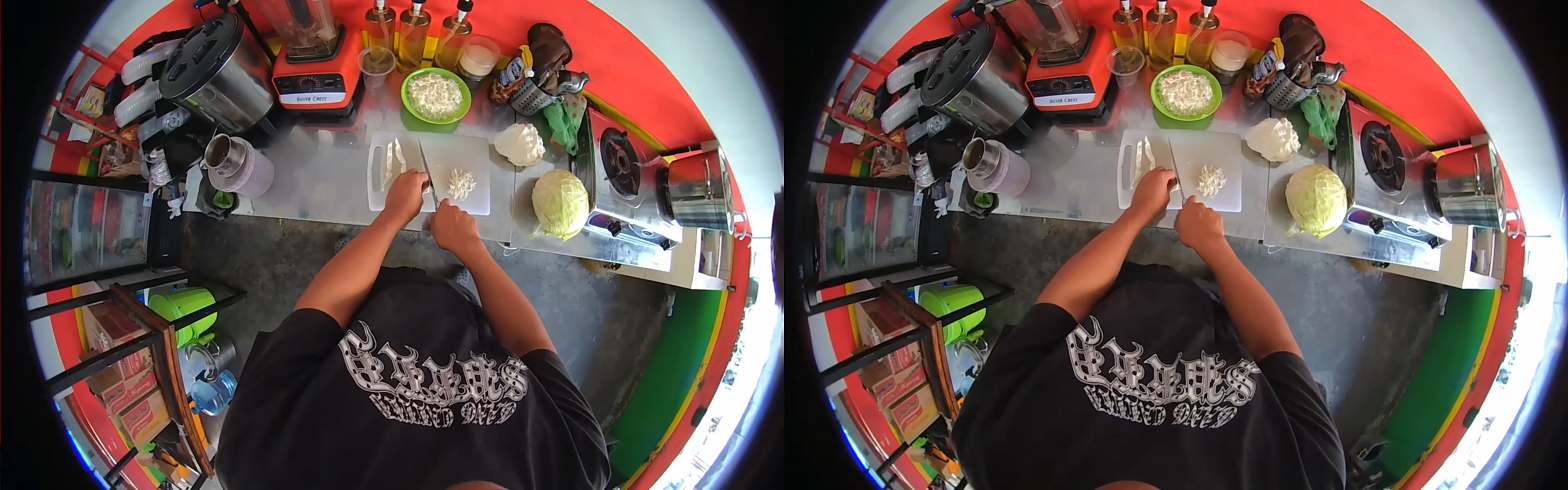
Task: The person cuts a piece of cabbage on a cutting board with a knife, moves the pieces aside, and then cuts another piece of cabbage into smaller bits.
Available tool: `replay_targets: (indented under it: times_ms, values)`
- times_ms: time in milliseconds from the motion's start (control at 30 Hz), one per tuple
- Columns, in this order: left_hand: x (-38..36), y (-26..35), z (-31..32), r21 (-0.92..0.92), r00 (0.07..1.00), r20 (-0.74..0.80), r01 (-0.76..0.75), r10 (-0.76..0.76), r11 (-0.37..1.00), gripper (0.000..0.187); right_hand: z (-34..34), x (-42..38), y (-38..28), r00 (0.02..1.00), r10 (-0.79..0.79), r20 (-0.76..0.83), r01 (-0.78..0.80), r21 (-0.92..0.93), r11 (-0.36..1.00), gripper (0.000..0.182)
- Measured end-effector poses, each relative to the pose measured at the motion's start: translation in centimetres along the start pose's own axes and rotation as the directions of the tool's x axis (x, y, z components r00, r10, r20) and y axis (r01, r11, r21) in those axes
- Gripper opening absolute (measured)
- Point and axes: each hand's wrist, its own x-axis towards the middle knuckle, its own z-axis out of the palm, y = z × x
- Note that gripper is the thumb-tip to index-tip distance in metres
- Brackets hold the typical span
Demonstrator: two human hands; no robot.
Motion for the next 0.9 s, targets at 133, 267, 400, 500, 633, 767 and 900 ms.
replay_targets:
  times_ms: [133,267,400,500,633,767,900]
  values:
    - [-0.1,0.3,0.1,-0.036,1.000,-0.012,0.020,-0.020,0.999,0.006,0.7,0.0,-0.4,1.000,0.012,-0.017,-0.012,-0.015,1.000,0.026]
    - [-0.2,0.3,-0.1,-0.075,0.999,-0.018,0.025,-0.026,0.997,0.004,2.3,0.5,-0.6,0.997,0.076,-0.016,-0.076,-0.003,0.997,0.023]
    - [-0.1,0.2,-0.3,-0.068,1.000,-0.010,0.002,-0.003,0.998,0.005,1.1,0.8,-1.0,0.996,0.080,-0.029,-0.080,0.010,0.997,0.023]
    - [-0.3,0.6,-0.5,-0.040,1.000,-0.009,0.020,-0.021,0.999,0.007,0.7,0.7,-0.9,0.999,0.038,-0.033,-0.039,-0.050,0.998,0.024]
    - [-0.2,0.5,-0.2,-0.030,0.999,-0.018,0.034,-0.034,0.999,0.007,1.8,0.9,-1.3,0.998,0.056,-0.036,-0.059,-0.075,0.995,0.023]
    - [-0.3,0.3,-0.1,-0.036,0.999,-0.014,0.035,-0.035,0.999,0.006,1.7,1.6,-1.3,0.996,0.069,-0.051,-0.072,-0.073,0.995,0.022]
    - [-0.4,0.5,-0.1,-0.012,0.999,-0.027,0.026,-0.026,1.000,0.007,0.7,1.2,-1.3,0.999,0.036,-0.038,-0.039,-0.077,0.996,0.021]
